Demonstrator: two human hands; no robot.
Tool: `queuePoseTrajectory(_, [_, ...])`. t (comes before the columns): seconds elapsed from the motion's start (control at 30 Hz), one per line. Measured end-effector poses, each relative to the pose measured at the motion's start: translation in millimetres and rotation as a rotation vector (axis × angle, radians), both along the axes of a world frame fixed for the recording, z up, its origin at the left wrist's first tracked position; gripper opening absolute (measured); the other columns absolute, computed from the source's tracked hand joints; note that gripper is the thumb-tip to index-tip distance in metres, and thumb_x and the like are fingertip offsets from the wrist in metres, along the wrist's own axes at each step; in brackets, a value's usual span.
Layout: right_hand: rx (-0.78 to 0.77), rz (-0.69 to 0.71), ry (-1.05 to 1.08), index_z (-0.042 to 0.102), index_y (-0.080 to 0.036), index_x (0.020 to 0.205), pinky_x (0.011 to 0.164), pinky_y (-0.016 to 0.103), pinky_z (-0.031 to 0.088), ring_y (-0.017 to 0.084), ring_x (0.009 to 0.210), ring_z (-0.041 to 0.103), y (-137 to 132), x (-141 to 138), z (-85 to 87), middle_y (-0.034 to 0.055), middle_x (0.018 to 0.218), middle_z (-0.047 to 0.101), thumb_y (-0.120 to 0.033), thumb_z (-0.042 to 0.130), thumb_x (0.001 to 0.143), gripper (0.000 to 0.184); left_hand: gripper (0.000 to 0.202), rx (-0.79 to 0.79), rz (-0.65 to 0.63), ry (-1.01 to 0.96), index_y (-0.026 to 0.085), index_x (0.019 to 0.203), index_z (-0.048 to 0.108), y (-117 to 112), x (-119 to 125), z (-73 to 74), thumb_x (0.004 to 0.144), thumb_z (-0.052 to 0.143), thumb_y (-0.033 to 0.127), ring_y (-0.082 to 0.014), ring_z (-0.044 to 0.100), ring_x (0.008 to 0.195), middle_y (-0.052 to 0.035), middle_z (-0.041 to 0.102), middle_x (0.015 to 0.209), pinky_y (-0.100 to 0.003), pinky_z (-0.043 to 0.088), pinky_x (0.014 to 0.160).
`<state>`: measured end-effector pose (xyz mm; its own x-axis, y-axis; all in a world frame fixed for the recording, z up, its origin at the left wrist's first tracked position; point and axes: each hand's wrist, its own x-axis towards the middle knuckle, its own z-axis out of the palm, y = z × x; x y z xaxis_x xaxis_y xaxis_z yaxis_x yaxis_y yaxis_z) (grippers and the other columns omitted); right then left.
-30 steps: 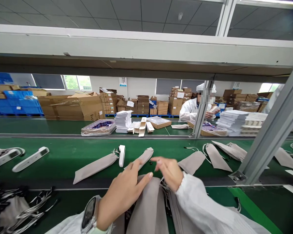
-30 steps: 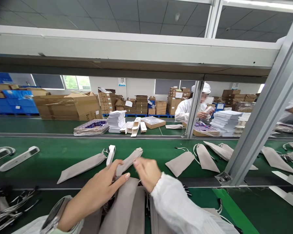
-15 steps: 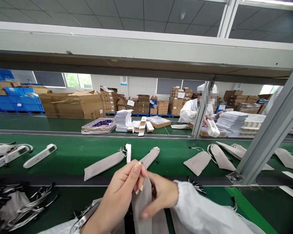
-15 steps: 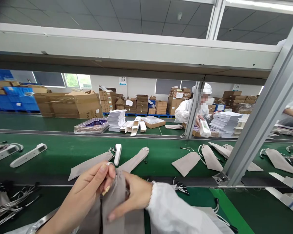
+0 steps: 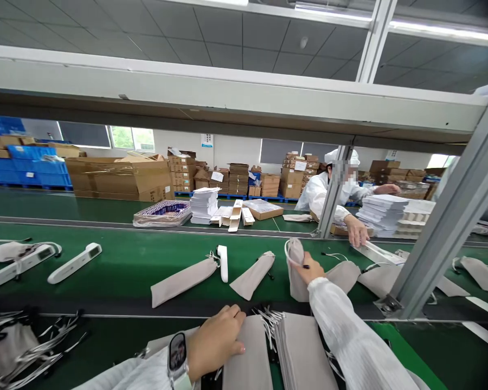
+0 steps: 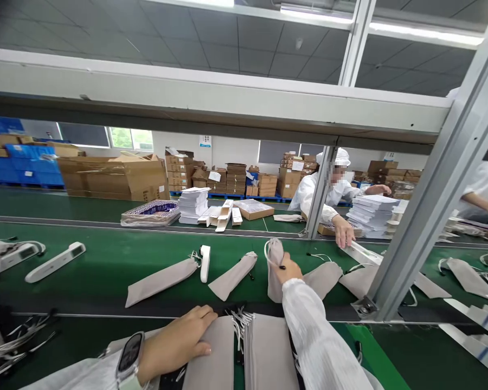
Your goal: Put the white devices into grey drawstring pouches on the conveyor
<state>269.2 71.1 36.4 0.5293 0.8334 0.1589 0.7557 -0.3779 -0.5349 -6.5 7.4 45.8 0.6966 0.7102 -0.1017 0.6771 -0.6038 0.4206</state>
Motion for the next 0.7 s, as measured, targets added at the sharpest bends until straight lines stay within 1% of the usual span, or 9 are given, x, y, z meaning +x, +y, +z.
queuePoseTrajectory(0.1, [-0.088, 0.009, -0.089, 0.052, -0.008, 0.089, 0.074, 0.043, 0.034, 0.034, 0.09, 0.045, -1.4, -4.8, -15.3, 0.0175, 0.089, 0.051, -0.022, 0.06, 0.061, 0.032, 0.028, 0.12, 0.036, 0.078, 0.017, 0.095, 0.051, -5.2, 5.9, -4.1, 0.067, 0.057, 0.019, -0.0239, 0.042, 0.089, -0.0063, 0.048, 0.093, -0.035, 0.035, 0.077])
queuePoseTrajectory(0.17, [-0.065, 0.058, -0.147, 0.048, -0.007, 0.101, 0.077, 0.046, 0.03, 0.036, 0.098, 0.039, -3.9, -15.2, -11.0, 0.0216, 0.102, 0.043, -0.019, 0.055, 0.065, 0.038, 0.026, 0.167, 0.061, 0.093, 0.016, 0.091, 0.052, -9.2, 9.1, -1.7, 0.066, 0.057, 0.017, -0.0242, 0.042, 0.089, -0.0067, 0.048, 0.093, -0.036, 0.033, 0.078])
queuePoseTrajectory(0.23, [-0.014, 0.205, -0.173, 0.042, -0.013, 0.11, 0.081, 0.039, 0.03, 0.028, 0.1, 0.039, -5.0, -32.7, -0.3, 0.0165, 0.106, 0.042, -0.019, 0.048, 0.073, 0.038, 0.02, 0.184, 0.074, 0.072, 0.015, 0.085, 0.052, -11.0, 10.4, -0.2, 0.066, 0.057, 0.015, -0.0239, 0.042, 0.088, -0.0065, 0.048, 0.091, -0.036, 0.034, 0.077])
queuePoseTrajectory(0.3, [0.012, 0.405, -0.153, 0.043, -0.02, 0.109, 0.079, 0.027, 0.034, 0.018, 0.092, 0.046, -2.3, -58.6, 7.6, 0.007, 0.099, 0.048, -0.023, 0.044, 0.077, 0.032, 0.017, 0.209, 0.083, 0.036, 0.015, 0.081, 0.049, -11.1, 9.9, -0.8, 0.066, 0.055, 0.012, -0.023, 0.042, 0.086, -0.0055, 0.047, 0.088, -0.034, 0.035, 0.074])
queuePoseTrajectory(0.4, [0.0, 0.585, -0.085, 0.048, -0.022, 0.102, 0.072, 0.023, 0.036, 0.015, 0.08, 0.051, 11.3, -106.3, 3.1, 0.0024, 0.086, 0.052, -0.028, 0.049, 0.074, 0.029, 0.025, 0.287, 0.109, -0.002, 0.017, 0.083, 0.044, -11.4, 7.9, -2.7, 0.063, 0.053, 0.005, -0.0211, 0.041, 0.086, -0.0032, 0.044, 0.089, -0.032, 0.035, 0.072])
queuePoseTrajectory(0.5, [-0.01, 0.566, 0.003, 0.047, -0.017, 0.104, 0.076, 0.032, 0.034, 0.023, 0.087, 0.048, 32.4, -144.5, -13.6, 0.0082, 0.089, 0.051, -0.019, 0.058, 0.064, 0.041, 0.033, 0.338, 0.114, -0.007, 0.019, 0.086, 0.04, -12.5, 6.7, -2.0, 0.061, 0.048, 0.0, -0.0198, 0.04, 0.087, -0.0011, 0.042, 0.09, -0.03, 0.034, 0.072])
queuePoseTrajectory(0.57, [-0.004, 0.508, 0.094, 0.045, -0.012, 0.105, 0.077, 0.039, 0.032, 0.027, 0.091, 0.046, 45.7, -155.4, -22.3, 0.0129, 0.093, 0.049, -0.011, 0.058, 0.062, 0.045, 0.032, 0.338, 0.106, 0.009, 0.019, 0.085, 0.04, -12.5, 6.4, -0.6, 0.061, 0.046, -0.001, -0.0197, 0.04, 0.085, -0.0006, 0.043, 0.089, -0.03, 0.034, 0.069])
queuePoseTrajectory(0.63, [0.015, 0.468, 0.215, 0.043, -0.009, 0.105, 0.078, 0.042, 0.032, 0.026, 0.091, 0.046, 54.6, -152.9, -26.0, 0.014, 0.094, 0.049, -0.01, 0.054, 0.067, 0.04, 0.028, 0.339, 0.119, 0.012, 0.018, 0.081, 0.041, -11.7, 6.2, 0.1, 0.061, 0.047, 0.0, -0.02, 0.04, 0.084, -0.0013, 0.043, 0.088, -0.03, 0.034, 0.067])
queuePoseTrajectory(0.7, [0.045, 0.498, 0.372, 0.042, -0.008, 0.103, 0.074, 0.041, 0.037, 0.023, 0.086, 0.05, 56.3, -139.3, -25.1, 0.012, 0.089, 0.05, -0.016, 0.051, 0.072, 0.032, 0.025, 0.371, 0.137, -0.014, 0.017, 0.077, 0.042, -10.4, 6.1, -0.6, 0.06, 0.046, 0.0, -0.0201, 0.039, 0.084, -0.0019, 0.043, 0.087, -0.03, 0.034, 0.068])
